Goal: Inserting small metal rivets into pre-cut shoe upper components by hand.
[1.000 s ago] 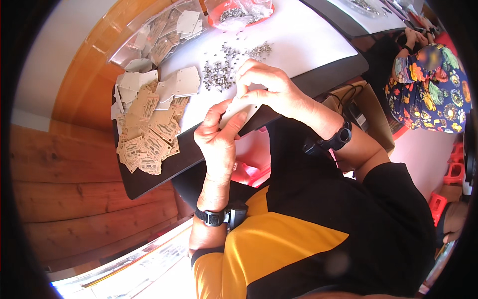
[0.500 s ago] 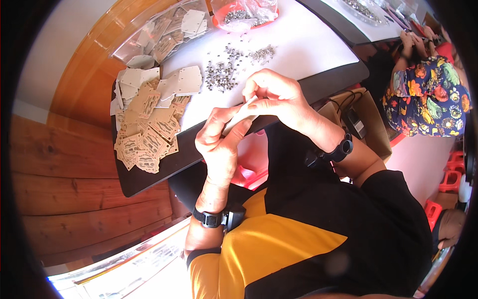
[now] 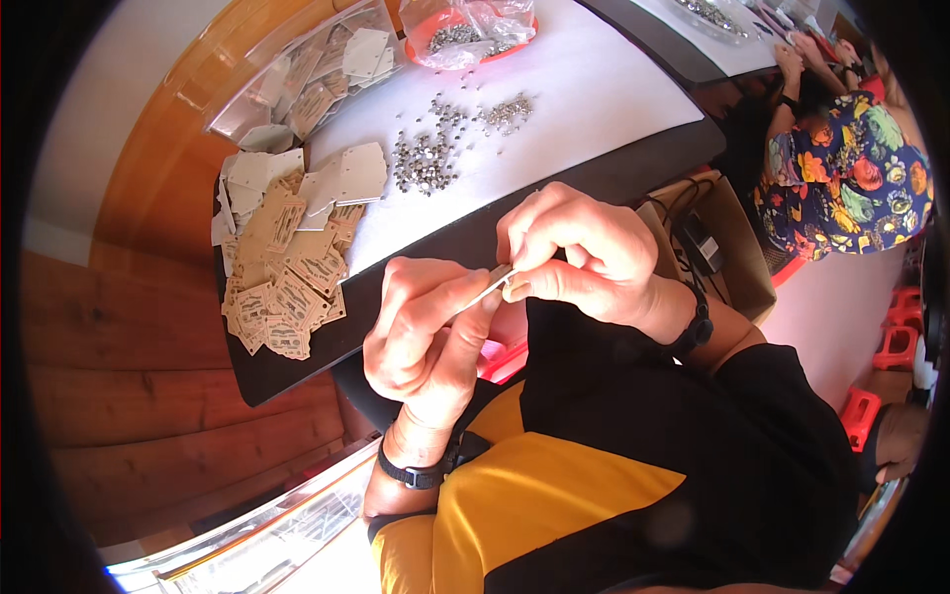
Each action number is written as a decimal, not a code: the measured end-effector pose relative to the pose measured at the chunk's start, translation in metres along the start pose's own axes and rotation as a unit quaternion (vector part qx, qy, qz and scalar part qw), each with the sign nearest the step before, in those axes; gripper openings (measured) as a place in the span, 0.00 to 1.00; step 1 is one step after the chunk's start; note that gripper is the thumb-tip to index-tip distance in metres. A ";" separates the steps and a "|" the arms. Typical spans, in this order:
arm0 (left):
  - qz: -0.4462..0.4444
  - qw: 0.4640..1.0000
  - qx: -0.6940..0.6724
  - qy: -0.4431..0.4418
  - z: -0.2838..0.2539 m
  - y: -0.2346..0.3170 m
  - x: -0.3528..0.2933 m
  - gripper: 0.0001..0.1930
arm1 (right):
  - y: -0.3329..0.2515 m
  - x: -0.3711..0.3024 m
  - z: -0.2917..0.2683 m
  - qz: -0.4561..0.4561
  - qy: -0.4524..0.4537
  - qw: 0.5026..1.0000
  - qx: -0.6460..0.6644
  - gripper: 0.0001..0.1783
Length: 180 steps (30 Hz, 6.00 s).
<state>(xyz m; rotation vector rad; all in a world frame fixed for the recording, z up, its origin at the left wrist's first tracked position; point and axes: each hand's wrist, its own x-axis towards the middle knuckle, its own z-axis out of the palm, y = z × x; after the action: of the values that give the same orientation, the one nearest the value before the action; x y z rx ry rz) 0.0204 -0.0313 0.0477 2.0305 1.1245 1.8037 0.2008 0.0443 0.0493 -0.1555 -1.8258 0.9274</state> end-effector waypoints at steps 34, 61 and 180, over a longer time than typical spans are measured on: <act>0.069 0.987 -0.119 -0.087 0.002 -0.006 -0.024 0.07 | 0.007 -0.049 0.006 -0.307 0.026 0.903 -0.299 0.17; -0.320 0.934 -0.144 0.066 0.022 -0.014 -0.024 0.12 | 0.023 -0.024 0.001 0.202 0.113 0.973 -0.027 0.04; -0.431 0.885 -0.158 0.078 0.025 -0.045 0.002 0.05 | 0.103 0.077 -0.076 0.250 -0.198 0.813 -0.487 0.04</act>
<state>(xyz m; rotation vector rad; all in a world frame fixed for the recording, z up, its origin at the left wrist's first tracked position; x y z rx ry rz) 0.0247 0.0094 0.0165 0.9503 1.3578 1.5228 0.1987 0.1938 0.0510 -1.2080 -2.5769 0.2470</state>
